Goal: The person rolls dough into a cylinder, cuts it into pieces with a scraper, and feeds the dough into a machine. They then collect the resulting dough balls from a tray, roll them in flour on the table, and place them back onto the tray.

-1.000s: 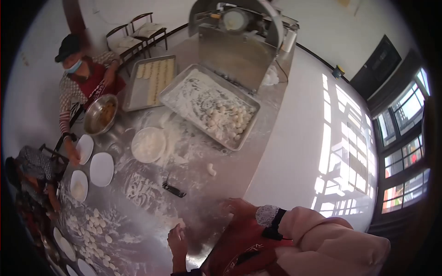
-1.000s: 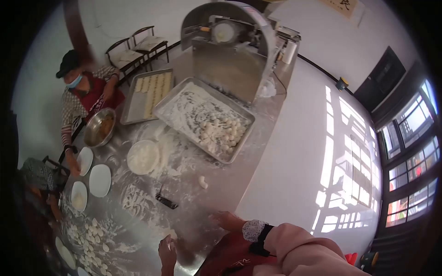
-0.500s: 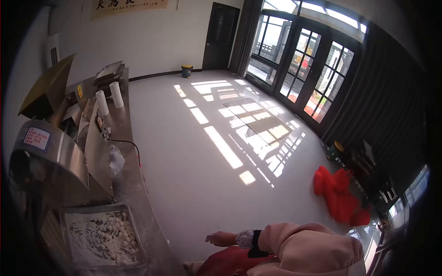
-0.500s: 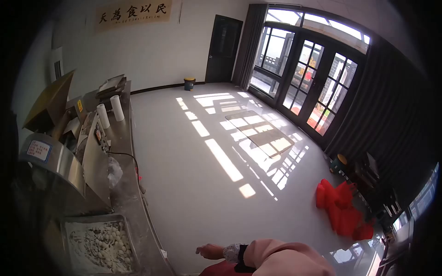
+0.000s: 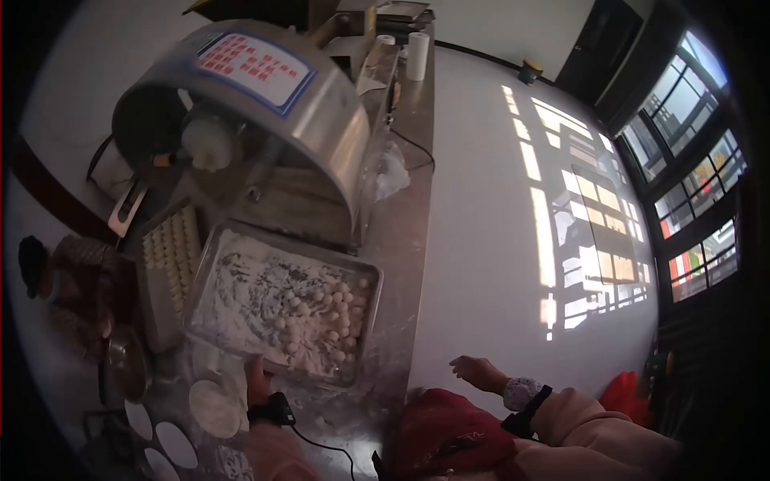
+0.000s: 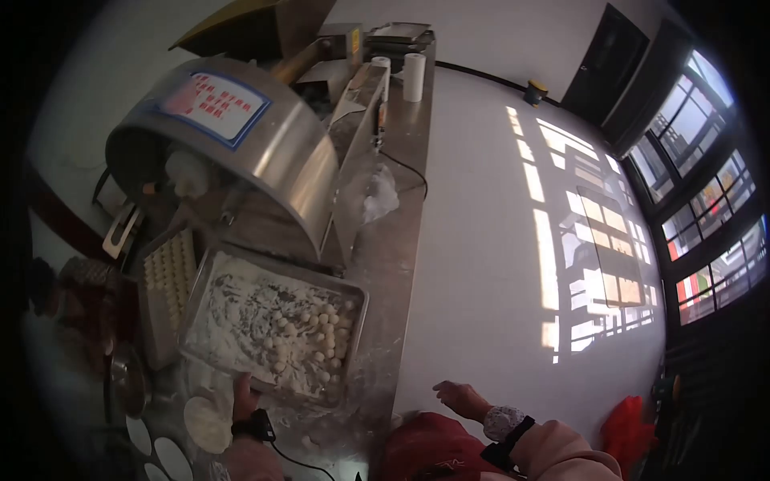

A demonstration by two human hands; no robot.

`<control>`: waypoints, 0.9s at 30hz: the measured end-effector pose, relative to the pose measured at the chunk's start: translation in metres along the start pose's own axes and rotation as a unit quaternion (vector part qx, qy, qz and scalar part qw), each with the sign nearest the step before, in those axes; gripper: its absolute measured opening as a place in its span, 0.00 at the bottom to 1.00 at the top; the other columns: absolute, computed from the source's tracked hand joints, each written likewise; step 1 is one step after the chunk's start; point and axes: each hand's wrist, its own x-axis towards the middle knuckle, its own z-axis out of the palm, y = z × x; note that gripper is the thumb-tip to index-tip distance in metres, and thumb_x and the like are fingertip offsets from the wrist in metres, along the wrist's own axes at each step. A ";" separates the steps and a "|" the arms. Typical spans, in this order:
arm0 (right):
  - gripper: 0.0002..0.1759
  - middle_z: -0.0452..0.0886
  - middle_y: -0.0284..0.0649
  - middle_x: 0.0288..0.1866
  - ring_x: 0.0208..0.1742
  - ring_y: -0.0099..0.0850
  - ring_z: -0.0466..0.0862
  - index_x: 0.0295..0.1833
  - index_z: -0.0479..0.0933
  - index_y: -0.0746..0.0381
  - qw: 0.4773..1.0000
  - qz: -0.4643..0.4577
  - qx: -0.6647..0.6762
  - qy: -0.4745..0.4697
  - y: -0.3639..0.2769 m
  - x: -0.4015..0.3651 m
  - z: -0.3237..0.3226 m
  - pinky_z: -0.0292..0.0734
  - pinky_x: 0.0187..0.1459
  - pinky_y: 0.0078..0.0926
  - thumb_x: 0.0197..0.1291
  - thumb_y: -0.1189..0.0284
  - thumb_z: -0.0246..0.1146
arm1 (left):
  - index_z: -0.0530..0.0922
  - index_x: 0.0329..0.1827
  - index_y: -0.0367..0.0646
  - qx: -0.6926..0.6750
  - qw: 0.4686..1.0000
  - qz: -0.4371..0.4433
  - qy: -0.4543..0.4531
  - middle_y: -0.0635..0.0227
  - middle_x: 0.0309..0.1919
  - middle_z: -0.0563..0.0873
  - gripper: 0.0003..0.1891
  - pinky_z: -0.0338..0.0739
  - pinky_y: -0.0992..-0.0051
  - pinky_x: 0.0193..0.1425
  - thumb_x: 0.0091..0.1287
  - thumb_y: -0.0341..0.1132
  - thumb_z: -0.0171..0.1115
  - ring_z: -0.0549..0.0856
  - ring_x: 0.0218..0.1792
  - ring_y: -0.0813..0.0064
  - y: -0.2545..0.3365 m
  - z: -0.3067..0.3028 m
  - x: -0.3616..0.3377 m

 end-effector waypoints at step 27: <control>0.31 0.79 0.45 0.55 0.54 0.38 0.81 0.66 0.66 0.66 0.760 0.132 0.429 -0.470 -0.201 0.139 -0.009 0.80 0.55 0.40 0.53 0.80 0.56 | 0.68 0.63 0.41 -0.604 0.464 -0.175 0.624 0.60 0.58 0.76 0.23 0.71 0.54 0.63 0.71 0.47 0.52 0.77 0.59 0.57 0.336 0.081 -0.326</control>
